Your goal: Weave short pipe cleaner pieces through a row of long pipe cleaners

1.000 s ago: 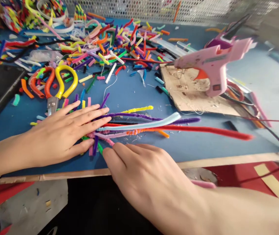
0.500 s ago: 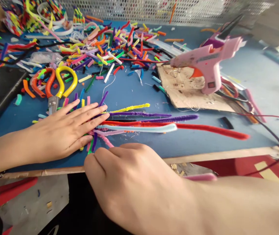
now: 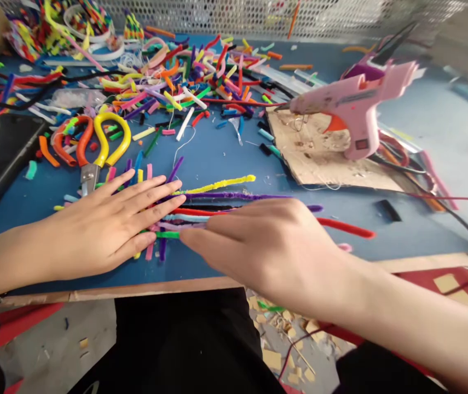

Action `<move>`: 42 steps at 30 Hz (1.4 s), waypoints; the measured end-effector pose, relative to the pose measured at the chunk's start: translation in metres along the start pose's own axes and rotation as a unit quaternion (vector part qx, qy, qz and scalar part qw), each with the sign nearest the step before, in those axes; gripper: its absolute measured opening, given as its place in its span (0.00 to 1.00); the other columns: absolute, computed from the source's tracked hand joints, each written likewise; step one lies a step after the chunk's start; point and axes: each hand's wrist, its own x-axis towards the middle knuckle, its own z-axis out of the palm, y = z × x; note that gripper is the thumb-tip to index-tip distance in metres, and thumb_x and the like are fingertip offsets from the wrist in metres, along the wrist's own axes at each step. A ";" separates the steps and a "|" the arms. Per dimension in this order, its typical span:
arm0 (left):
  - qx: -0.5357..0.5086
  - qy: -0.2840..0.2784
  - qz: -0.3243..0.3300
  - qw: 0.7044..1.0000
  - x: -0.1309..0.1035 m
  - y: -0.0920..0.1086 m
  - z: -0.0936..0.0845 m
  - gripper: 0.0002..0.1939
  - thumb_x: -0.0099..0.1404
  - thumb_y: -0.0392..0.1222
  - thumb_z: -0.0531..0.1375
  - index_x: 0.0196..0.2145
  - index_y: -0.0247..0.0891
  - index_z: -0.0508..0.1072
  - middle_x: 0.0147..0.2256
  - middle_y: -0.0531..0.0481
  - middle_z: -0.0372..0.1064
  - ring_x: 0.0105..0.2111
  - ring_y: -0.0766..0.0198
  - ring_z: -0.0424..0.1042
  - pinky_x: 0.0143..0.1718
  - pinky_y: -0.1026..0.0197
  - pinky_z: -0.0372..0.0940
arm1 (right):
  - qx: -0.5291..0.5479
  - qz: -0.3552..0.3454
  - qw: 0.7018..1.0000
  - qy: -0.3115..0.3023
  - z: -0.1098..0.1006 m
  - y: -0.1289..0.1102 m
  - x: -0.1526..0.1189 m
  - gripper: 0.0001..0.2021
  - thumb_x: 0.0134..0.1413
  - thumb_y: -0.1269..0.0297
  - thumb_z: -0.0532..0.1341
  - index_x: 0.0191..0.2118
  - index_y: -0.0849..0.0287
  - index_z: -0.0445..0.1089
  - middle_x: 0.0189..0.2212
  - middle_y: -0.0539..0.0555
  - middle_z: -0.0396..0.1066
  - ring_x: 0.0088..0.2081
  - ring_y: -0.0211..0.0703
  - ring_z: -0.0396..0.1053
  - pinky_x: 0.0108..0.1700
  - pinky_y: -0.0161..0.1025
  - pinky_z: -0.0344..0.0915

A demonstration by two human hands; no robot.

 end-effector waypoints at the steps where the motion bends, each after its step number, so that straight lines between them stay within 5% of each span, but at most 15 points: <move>1: 0.000 0.003 0.000 1.000 -0.001 0.000 0.000 0.26 0.72 0.45 0.43 0.65 0.40 0.47 0.66 0.49 0.40 0.66 0.55 0.44 0.64 0.43 0.41 | 0.002 -0.018 1.000 0.008 0.004 -0.001 -0.004 0.14 0.66 0.69 0.47 0.40 0.59 0.71 0.20 0.47 0.65 0.20 0.35 0.59 0.24 0.36 0.53; 10: 0.023 0.051 0.016 0.998 -0.005 -0.001 0.002 0.27 0.73 0.45 0.39 0.65 0.31 0.47 0.65 0.46 0.43 0.65 0.57 0.47 0.64 0.47 0.42 | 0.003 -0.038 0.999 0.011 0.011 -0.012 0.006 0.20 0.64 0.77 0.44 0.29 0.64 0.71 0.26 0.53 0.70 0.25 0.36 0.66 0.30 0.35 0.61; 17: 0.026 0.052 0.013 0.998 -0.005 0.000 0.001 0.27 0.73 0.46 0.40 0.64 0.30 0.49 0.66 0.46 0.43 0.65 0.59 0.48 0.64 0.50 0.40 | 0.000 -0.044 0.998 0.044 0.024 -0.007 0.013 0.18 0.65 0.75 0.44 0.33 0.64 0.70 0.25 0.51 0.67 0.25 0.36 0.63 0.25 0.35 0.57; 23: 0.030 0.068 0.006 0.997 -0.006 0.002 0.000 0.26 0.73 0.45 0.39 0.64 0.31 0.50 0.65 0.47 0.45 0.64 0.60 0.49 0.64 0.52 0.41 | 0.018 -0.152 0.986 0.072 0.030 0.006 0.009 0.14 0.64 0.76 0.45 0.41 0.68 0.68 0.27 0.51 0.68 0.28 0.36 0.66 0.29 0.35 0.63; 33: 0.024 0.072 0.004 0.997 -0.006 0.002 -0.002 0.26 0.73 0.44 0.40 0.64 0.32 0.51 0.65 0.48 0.46 0.64 0.61 0.51 0.64 0.53 0.43 | 0.051 -0.141 0.988 0.023 0.027 0.009 0.013 0.20 0.63 0.79 0.43 0.30 0.62 0.70 0.24 0.51 0.68 0.25 0.36 0.64 0.25 0.35 0.61; 35: 0.025 0.073 0.003 0.997 -0.006 0.003 -0.003 0.25 0.73 0.44 0.41 0.64 0.32 0.52 0.65 0.49 0.46 0.64 0.61 0.51 0.64 0.52 0.43 | 0.037 -0.140 0.989 0.037 0.026 0.007 0.011 0.19 0.61 0.79 0.45 0.31 0.62 0.72 0.27 0.52 0.70 0.28 0.36 0.66 0.27 0.35 0.62; 39: 0.023 0.069 0.001 0.997 -0.006 0.004 -0.004 0.25 0.72 0.45 0.43 0.63 0.32 0.53 0.64 0.49 0.48 0.63 0.60 0.51 0.64 0.52 0.43 | -0.026 -0.167 0.981 0.092 0.027 0.006 0.001 0.19 0.60 0.77 0.46 0.42 0.57 0.73 0.49 0.47 0.70 0.48 0.35 0.64 0.38 0.34 0.67; 42: 0.022 0.068 0.004 0.997 -0.006 0.003 -0.004 0.25 0.72 0.45 0.43 0.63 0.32 0.54 0.64 0.49 0.48 0.63 0.60 0.51 0.64 0.52 0.44 | -0.028 -0.132 0.987 0.085 0.028 0.010 -0.003 0.19 0.63 0.76 0.44 0.44 0.57 0.72 0.50 0.47 0.70 0.53 0.35 0.62 0.44 0.34 0.65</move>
